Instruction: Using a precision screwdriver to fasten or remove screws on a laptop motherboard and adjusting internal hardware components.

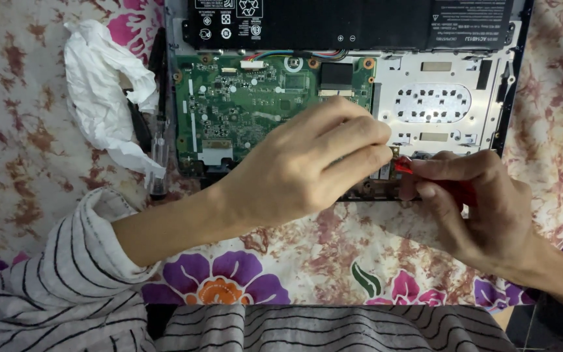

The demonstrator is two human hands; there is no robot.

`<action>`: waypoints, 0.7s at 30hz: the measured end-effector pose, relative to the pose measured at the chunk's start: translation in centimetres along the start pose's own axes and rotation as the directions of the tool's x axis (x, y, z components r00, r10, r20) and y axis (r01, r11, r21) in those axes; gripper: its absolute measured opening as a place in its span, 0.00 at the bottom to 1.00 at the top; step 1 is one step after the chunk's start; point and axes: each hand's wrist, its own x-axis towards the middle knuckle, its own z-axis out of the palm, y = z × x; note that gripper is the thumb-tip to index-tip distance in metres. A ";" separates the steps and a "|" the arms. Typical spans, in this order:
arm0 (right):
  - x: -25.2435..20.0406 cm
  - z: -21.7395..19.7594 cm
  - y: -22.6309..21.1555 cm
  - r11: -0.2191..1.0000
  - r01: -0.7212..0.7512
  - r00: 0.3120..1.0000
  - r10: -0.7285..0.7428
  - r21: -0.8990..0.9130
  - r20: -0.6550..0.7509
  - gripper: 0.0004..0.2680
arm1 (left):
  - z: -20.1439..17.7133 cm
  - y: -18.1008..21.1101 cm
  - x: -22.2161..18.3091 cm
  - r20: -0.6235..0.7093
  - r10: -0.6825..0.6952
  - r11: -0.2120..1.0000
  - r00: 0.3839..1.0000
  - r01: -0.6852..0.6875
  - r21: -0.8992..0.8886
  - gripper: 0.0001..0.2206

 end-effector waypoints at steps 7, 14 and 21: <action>0.6 -0.8 -1.0 0.995 -0.096 0.995 0.096 -0.013 -0.027 0.04 | -0.1 0.2 0.4 -0.030 -0.007 1.000 1.000 0.006 -0.012 0.06; 2.4 -3.7 -4.6 0.946 -0.300 0.954 0.297 -0.122 -0.042 0.09 | -3.6 0.8 2.8 0.028 -0.494 0.737 0.869 0.435 -0.516 0.04; -4.0 -2.3 2.5 0.985 -0.161 0.881 0.173 0.066 -0.440 0.19 | -3.3 1.1 2.5 0.214 -0.566 0.534 0.796 0.552 -0.641 0.05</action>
